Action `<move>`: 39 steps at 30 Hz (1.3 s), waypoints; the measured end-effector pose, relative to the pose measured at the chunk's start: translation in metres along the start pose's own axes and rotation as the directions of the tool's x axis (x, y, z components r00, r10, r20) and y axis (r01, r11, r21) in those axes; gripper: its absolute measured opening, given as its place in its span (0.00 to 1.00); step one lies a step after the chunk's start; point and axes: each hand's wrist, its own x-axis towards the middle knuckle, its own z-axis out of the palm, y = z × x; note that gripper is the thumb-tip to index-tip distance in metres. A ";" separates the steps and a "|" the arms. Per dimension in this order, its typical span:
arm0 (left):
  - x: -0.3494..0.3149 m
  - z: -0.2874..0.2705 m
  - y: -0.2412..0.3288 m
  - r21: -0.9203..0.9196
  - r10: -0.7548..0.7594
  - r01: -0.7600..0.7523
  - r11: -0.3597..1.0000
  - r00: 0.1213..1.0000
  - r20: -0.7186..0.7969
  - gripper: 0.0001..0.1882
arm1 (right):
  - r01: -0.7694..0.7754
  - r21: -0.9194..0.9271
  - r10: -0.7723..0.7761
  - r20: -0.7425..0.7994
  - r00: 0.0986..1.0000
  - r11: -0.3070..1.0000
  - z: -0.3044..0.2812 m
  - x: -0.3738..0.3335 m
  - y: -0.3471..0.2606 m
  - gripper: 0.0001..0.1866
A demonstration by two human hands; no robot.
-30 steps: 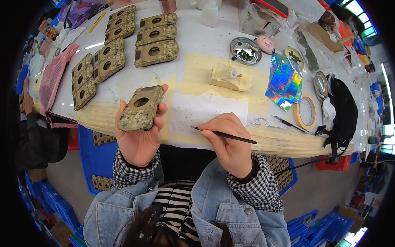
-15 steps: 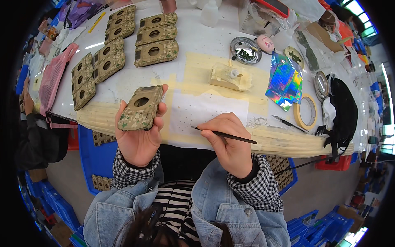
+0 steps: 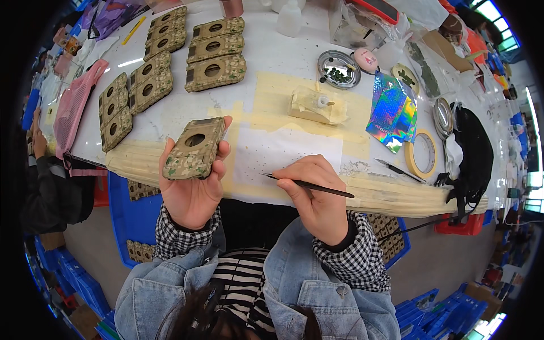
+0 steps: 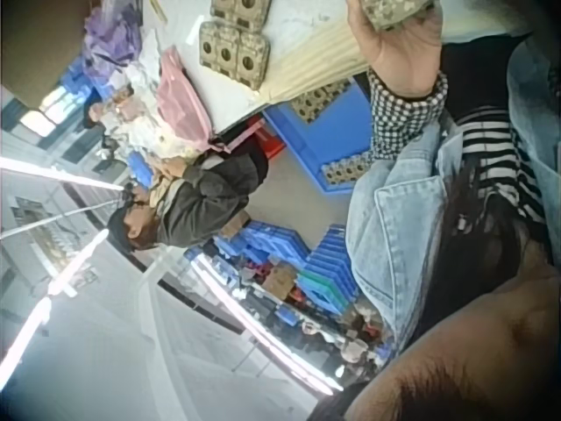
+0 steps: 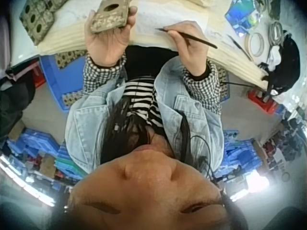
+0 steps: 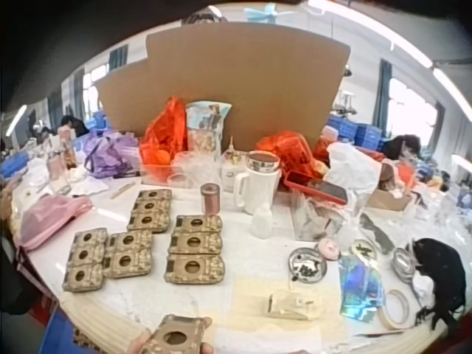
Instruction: Painting and detailing miniature toy tank models using a brush and tweezers.
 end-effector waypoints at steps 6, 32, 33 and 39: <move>0.001 -0.001 0.000 0.005 -0.004 0.004 1.000 1.000 -0.004 0.36 | -0.007 0.000 0.007 -0.002 1.000 1.000 0.000 -0.001 0.001 0.05; 0.002 0.000 0.001 0.009 -0.008 0.008 1.000 1.000 -0.009 0.36 | -0.043 0.056 0.045 -0.033 0.998 0.997 0.001 -0.002 0.002 0.05; 0.002 0.000 0.001 0.010 -0.008 0.008 1.000 1.000 -0.008 0.36 | -0.045 0.054 0.047 -0.027 0.999 0.998 0.001 -0.001 0.001 0.05; 0.002 0.000 0.001 0.011 -0.009 0.009 1.000 1.000 -0.002 0.36 | -0.023 0.026 0.023 -0.014 1.000 0.999 0.001 0.000 0.001 0.05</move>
